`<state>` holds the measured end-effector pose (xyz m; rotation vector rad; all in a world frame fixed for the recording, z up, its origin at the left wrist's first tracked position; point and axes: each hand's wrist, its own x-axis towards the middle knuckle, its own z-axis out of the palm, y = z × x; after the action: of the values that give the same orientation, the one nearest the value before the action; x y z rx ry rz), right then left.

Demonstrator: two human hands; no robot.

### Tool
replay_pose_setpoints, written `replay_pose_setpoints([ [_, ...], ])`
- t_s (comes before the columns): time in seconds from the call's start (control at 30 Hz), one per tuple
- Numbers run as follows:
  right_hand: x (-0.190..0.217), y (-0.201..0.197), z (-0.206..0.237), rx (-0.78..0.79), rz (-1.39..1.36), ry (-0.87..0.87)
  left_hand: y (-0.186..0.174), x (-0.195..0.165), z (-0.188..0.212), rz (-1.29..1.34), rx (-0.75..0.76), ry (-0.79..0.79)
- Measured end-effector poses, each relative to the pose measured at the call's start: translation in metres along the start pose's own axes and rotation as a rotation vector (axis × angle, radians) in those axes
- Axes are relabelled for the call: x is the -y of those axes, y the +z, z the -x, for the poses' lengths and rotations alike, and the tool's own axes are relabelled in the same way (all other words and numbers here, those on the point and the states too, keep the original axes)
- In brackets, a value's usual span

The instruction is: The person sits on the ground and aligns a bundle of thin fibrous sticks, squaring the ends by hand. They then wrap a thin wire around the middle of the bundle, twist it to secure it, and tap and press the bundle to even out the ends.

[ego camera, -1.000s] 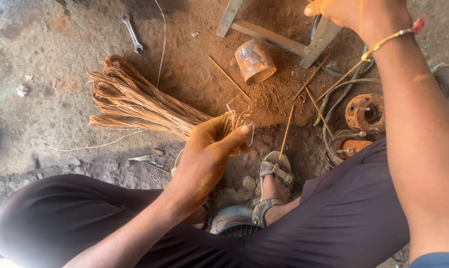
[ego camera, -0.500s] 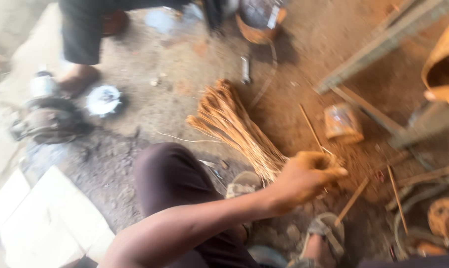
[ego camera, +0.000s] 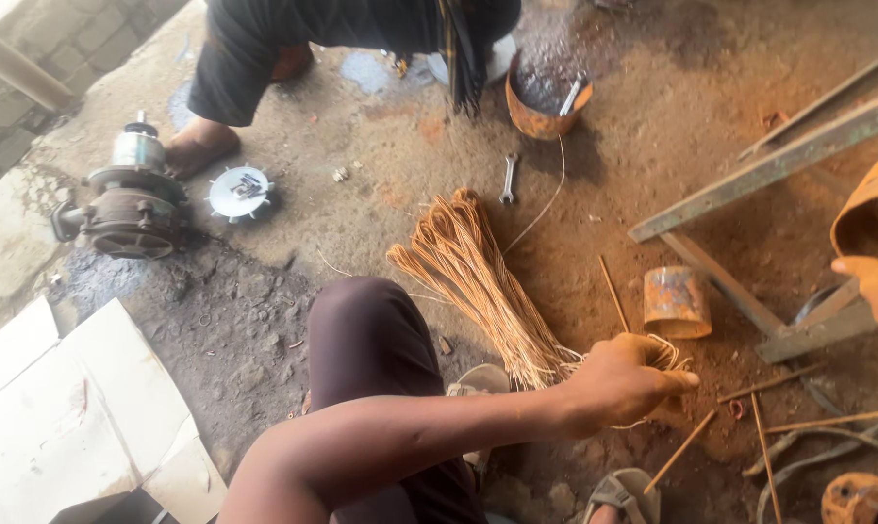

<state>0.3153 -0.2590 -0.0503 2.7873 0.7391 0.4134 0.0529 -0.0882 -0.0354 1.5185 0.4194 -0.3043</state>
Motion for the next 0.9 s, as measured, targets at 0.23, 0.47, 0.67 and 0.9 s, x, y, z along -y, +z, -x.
replay_pose_setpoints([
  [0.23,0.006,-0.004,0.041,-0.207,0.051,-0.047,0.004,0.006,-0.012,-0.049,0.013,0.071],
  [0.47,0.058,-0.014,0.108,-0.336,0.044,-0.158,0.01,-0.004,0.001,-0.114,-0.042,0.071],
  [0.67,0.086,-0.05,0.175,-0.096,0.135,-0.293,0.002,-0.018,0.012,-0.052,-0.023,-0.052],
  [0.9,0.095,-0.087,0.209,0.698,0.006,-0.371,-0.017,-0.038,0.02,-0.078,-0.195,-0.013],
])
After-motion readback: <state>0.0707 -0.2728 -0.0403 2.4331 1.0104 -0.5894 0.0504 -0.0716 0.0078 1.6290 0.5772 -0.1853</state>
